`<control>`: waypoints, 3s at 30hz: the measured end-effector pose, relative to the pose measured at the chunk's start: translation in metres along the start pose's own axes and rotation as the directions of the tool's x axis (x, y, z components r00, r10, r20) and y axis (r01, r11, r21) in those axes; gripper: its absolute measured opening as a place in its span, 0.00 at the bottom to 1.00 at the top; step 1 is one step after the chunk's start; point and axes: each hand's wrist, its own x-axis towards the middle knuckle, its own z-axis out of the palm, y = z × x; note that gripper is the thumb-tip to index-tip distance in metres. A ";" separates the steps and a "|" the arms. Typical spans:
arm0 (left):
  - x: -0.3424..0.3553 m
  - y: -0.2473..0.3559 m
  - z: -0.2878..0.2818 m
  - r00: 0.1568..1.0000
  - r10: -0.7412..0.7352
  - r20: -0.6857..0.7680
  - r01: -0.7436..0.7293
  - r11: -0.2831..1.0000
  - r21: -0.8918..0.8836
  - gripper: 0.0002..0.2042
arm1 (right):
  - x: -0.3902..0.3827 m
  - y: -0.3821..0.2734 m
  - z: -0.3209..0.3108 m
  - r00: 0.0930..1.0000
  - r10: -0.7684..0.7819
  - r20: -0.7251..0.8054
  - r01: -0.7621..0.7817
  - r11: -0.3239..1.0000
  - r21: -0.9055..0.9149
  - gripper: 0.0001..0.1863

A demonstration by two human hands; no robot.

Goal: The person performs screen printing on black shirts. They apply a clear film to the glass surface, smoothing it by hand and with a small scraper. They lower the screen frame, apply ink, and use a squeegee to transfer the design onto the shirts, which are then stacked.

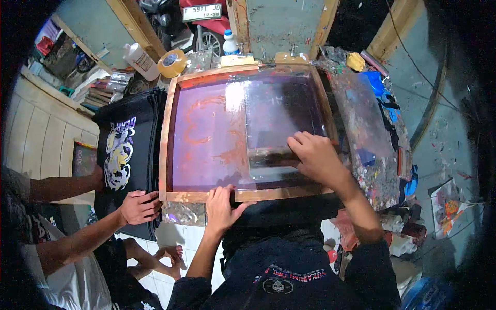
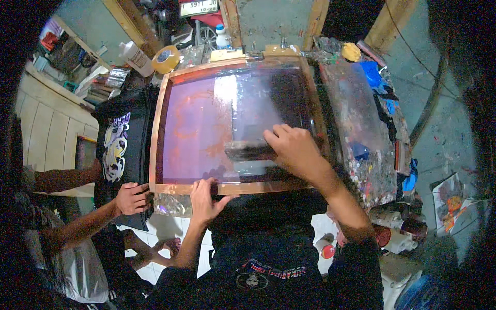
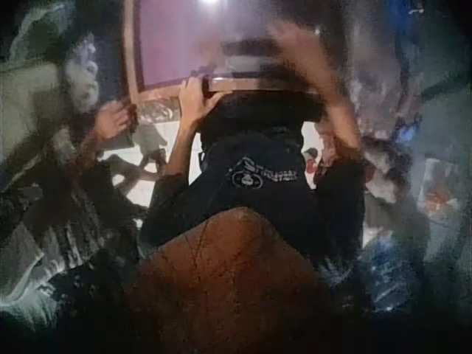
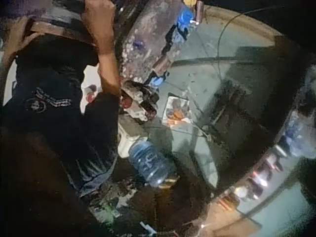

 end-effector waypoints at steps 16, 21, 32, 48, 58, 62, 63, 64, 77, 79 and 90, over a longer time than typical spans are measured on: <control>0.012 0.006 -0.014 0.993 0.096 -0.062 -0.098 0.995 -0.027 0.30 | 0.141 0.129 0.057 0.992 0.019 -0.127 -0.024 0.999 -0.034 0.25; 0.003 0.001 -0.003 0.999 0.047 0.004 -0.047 0.999 0.027 0.29 | 0.184 0.176 0.072 0.995 -0.053 -0.088 0.052 0.999 -0.005 0.32; -0.006 -0.013 0.008 0.994 0.113 0.003 -0.113 0.994 -0.003 0.30 | 0.178 0.164 0.072 0.999 0.040 -0.024 -0.043 0.992 -0.117 0.26; -0.005 -0.009 0.008 0.999 0.022 0.026 -0.022 1.000 0.014 0.29 | -0.021 -0.016 0.037 0.999 0.011 0.046 -0.007 0.997 -0.077 0.15; 0.004 0.004 0.001 0.992 0.091 -0.087 -0.091 0.996 -0.001 0.28 | -0.067 -0.058 0.033 0.999 0.039 -0.032 -0.044 0.985 -0.170 0.10; 0.004 0.003 -0.002 0.990 0.104 -0.092 -0.107 0.994 -0.024 0.31 | -0.074 -0.078 0.027 0.990 0.102 -0.096 -0.108 0.993 -0.057 0.17; 0.004 0.004 -0.005 0.989 0.108 -0.096 -0.110 0.994 -0.016 0.31 | -0.074 -0.083 0.021 0.986 0.112 -0.127 -0.118 0.992 -0.040 0.19; 0.006 0.005 -0.009 0.989 0.112 -0.100 -0.113 0.994 -0.007 0.32 | -0.076 -0.087 0.012 0.985 0.170 -0.034 -0.171 0.985 -0.013 0.28; 0.139 0.092 -0.138 0.739 0.450 -0.502 -0.352 0.892 0.283 0.27 | 0.061 -0.015 -0.152 0.898 -0.194 -0.394 0.043 0.932 -0.361 0.44; 0.151 0.100 -0.079 0.726 0.488 -0.485 -0.498 0.859 0.119 0.24 | 0.091 -0.003 -0.197 0.963 -0.066 -0.261 -0.017 0.952 -0.305 0.50; 0.355 -0.102 0.127 0.974 -0.074 0.214 0.026 0.975 0.221 0.34 | 0.168 0.031 -0.254 0.935 -0.162 -0.315 0.042 0.933 -0.357 0.52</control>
